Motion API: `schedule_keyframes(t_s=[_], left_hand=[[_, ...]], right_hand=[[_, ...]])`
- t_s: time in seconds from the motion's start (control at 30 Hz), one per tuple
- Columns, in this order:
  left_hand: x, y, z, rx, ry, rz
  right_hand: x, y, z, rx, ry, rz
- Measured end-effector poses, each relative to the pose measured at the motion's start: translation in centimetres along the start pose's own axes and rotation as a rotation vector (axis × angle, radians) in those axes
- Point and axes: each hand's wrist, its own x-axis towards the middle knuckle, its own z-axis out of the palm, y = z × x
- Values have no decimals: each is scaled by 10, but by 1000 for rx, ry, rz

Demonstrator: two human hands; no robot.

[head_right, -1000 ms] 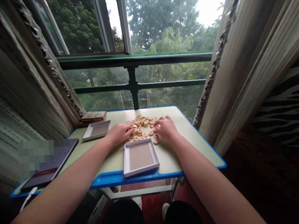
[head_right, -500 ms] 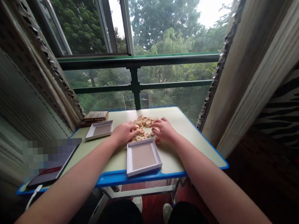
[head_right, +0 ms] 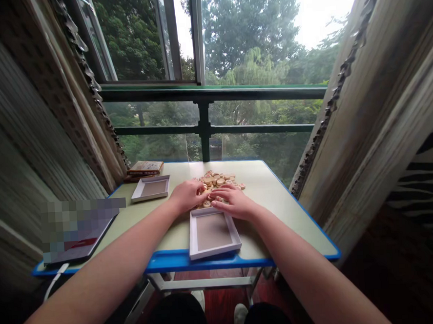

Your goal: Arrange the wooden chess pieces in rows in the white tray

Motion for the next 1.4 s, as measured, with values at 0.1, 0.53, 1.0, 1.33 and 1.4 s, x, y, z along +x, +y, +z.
schedule_keyframes(t_s=[0.1,0.53,1.0,1.33,1.4], left_hand=[[0,-1,1,-35,25,13],[0,-4,8,-98,274,-85],[1,-13,18,-54,445,28],[-9,-11,-18,44,301,-393],[-14,-10,-24,-8,347,-475]], right_hand=[[0,-1,0,13,-1,5],[0,-10,2,8,-35,-27],[39,-10,-6,-119,-41,12],[36,3,7,5,56,-146],[36,6,7,27,43,-139]])
